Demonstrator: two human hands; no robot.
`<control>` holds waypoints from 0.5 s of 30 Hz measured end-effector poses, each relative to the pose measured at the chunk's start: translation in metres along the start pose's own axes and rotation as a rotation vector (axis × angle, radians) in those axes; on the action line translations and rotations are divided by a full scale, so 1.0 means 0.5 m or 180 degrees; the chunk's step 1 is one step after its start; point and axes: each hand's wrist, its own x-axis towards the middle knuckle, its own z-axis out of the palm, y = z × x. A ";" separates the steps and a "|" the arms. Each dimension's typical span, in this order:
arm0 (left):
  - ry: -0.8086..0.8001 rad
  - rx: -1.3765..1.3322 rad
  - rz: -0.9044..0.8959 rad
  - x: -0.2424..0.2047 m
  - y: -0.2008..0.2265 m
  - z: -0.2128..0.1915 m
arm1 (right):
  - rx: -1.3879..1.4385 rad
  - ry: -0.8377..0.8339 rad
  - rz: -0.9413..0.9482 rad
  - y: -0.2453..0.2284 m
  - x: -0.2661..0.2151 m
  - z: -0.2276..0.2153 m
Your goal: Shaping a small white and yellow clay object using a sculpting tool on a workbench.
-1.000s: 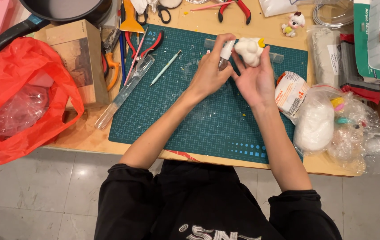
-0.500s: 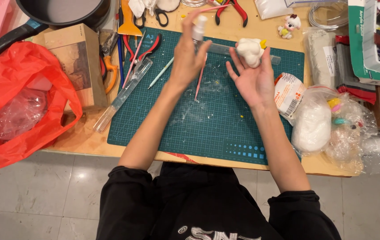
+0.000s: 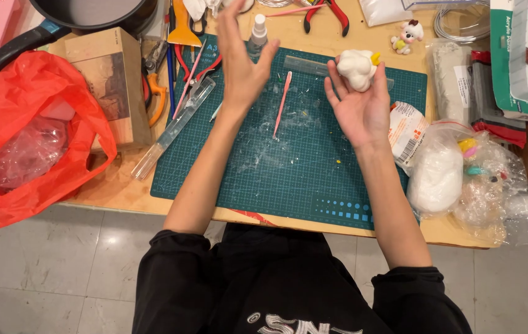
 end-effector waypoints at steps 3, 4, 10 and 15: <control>0.0387 0.0149 -0.0111 -0.008 0.059 -0.007 | -0.0012 -0.0024 -0.0016 -0.001 0.000 0.003; 0.0382 0.0143 -0.0110 -0.012 0.077 -0.002 | -0.0011 -0.0019 -0.0022 0.001 -0.001 0.005; -0.1926 0.1544 -0.0973 -0.074 0.068 0.040 | -0.0097 -0.0056 -0.0094 0.001 -0.002 0.011; -0.2222 0.1934 -0.0652 -0.130 -0.006 0.070 | -0.0203 0.0002 -0.0217 0.003 -0.004 0.011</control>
